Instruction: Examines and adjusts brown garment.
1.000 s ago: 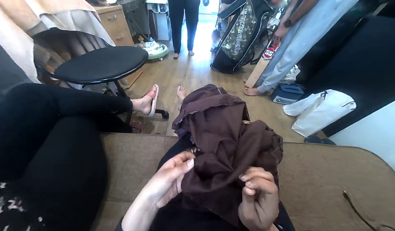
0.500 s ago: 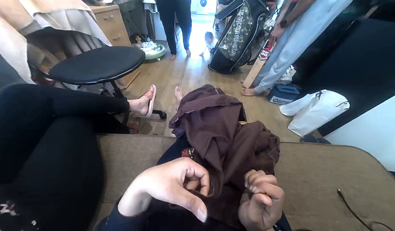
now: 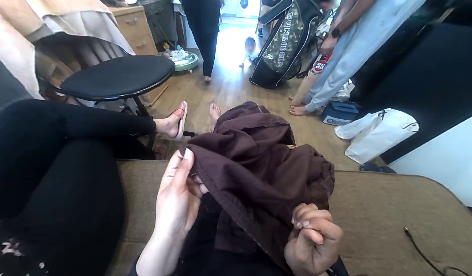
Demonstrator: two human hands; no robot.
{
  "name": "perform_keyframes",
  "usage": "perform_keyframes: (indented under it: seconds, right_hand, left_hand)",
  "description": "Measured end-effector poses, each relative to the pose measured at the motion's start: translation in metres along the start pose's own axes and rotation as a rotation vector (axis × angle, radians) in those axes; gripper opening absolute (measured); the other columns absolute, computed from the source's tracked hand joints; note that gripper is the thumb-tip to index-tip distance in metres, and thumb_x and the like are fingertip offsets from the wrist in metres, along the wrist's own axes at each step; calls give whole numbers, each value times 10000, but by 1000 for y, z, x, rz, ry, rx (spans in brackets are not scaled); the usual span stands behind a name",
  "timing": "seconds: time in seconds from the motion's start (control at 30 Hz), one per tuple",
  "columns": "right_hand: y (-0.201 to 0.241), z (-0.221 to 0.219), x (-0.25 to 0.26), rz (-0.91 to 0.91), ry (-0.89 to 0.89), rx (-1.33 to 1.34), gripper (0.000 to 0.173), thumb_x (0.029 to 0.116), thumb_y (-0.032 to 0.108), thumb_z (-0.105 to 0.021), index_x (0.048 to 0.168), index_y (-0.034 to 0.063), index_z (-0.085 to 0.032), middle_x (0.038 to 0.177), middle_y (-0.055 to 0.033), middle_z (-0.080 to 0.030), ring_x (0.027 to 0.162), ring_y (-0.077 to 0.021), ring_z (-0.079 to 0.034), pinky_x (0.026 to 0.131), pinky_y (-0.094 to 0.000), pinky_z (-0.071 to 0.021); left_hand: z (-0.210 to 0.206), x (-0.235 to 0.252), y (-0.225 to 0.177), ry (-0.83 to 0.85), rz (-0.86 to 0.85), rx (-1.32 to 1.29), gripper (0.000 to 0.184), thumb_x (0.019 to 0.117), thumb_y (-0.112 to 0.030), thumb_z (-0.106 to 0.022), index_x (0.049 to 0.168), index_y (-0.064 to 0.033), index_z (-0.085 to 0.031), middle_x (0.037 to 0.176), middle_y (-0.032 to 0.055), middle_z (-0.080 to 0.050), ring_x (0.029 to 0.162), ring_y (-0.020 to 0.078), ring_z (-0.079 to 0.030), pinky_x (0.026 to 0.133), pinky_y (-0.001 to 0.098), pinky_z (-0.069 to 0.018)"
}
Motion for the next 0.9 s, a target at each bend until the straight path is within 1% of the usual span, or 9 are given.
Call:
perform_keyframes:
  seconds: [0.17, 0.4, 0.57, 0.67, 0.7, 0.77, 0.8, 0.87, 0.9]
  right_hand:
    - [-1, -13, -16, 86, 156, -64, 186, 1106, 312, -403, 1015, 188, -508, 910, 47, -521, 845, -1, -562, 804, -141, -471]
    - [-4, -17, -25, 134, 204, -147, 215, 1105, 307, -376, 972, 181, -490, 865, 30, -517, 818, -38, -563, 786, -161, -477]
    - [-5, -15, -23, 117, 182, -136, 222, 1106, 323, -377, 979, 184, -496, 870, 41, -519, 824, -21, -561, 790, -153, -475]
    - [-7, -12, -18, 57, 135, -103, 204, 1109, 323, -401, 1014, 185, -518, 897, 61, -540, 854, 19, -570, 809, -130, -472]
    - [-6, -12, -17, 46, 125, -97, 197, 1108, 320, -404, 1020, 187, -519, 899, 67, -543, 858, 26, -570, 814, -127, -472]
    - [-5, -14, -15, 37, 109, -92, 194, 1110, 316, -402, 1020, 189, -519, 896, 72, -541, 855, 36, -569, 815, -123, -472]
    - [-4, -14, -14, 32, 104, -91, 198, 1111, 315, -402, 1017, 188, -521, 893, 72, -541, 850, 40, -568, 808, -119, -472]
    - [-4, -14, -14, 24, 105, -89, 197, 1110, 313, -402, 1017, 187, -521, 894, 70, -541, 851, 38, -567, 801, -117, -473]
    - [-4, -14, -14, 21, 109, -90, 195, 1110, 313, -404, 1017, 187, -521, 893, 71, -540, 853, 37, -567, 799, -117, -471]
  left_hand:
    - [19, 4, 4, -218, -73, -52, 277, 1098, -201, -452, 993, -121, -696, 807, -12, -718, 684, 38, -695, 621, 205, -601]
    - [43, 16, 12, -376, -135, -63, 199, 1090, -193, -481, 1010, -138, -655, 866, -39, -722, 786, 47, -712, 726, 234, -611]
    - [43, 25, 21, -237, 30, -104, 210, 1106, -219, -429, 1210, -149, -598, 1009, 7, -719, 895, 99, -728, 789, 285, -626]
    - [40, 0, 34, -109, 199, -5, 437, 1115, -444, -261, 1288, -194, -574, 1097, 1, -721, 999, 129, -715, 859, 346, -608]
    - [39, -16, 44, -66, 253, 25, 461, 1108, -459, -261, 1308, -169, -559, 1112, 22, -720, 1015, 159, -716, 866, 377, -608]
    - [38, -49, 68, 83, 323, 83, 427, 1044, -320, -500, 1369, -45, -459, 1157, 72, -684, 1057, 199, -699, 929, 406, -593]
    - [34, -63, 77, 188, 330, 138, 480, 981, -246, -644, 1352, 0, -463, 1152, 75, -695, 1049, 194, -706, 939, 398, -596]
    - [22, -79, 83, 342, 259, 349, 432, 884, -151, -775, 1241, 10, -593, 1084, 32, -749, 988, 125, -729, 900, 330, -612]
    - [18, -81, 83, 366, 177, 504, 426, 844, -185, -825, 1189, -7, -648, 1060, 1, -759, 991, 74, -726, 912, 289, -608]
Point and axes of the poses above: each hand's wrist, its own x-axis towards the middle knuckle, its own z-axis out of the back of the hand, y = z × x, the point moved 8 cm from there along x, towards the middle knuckle
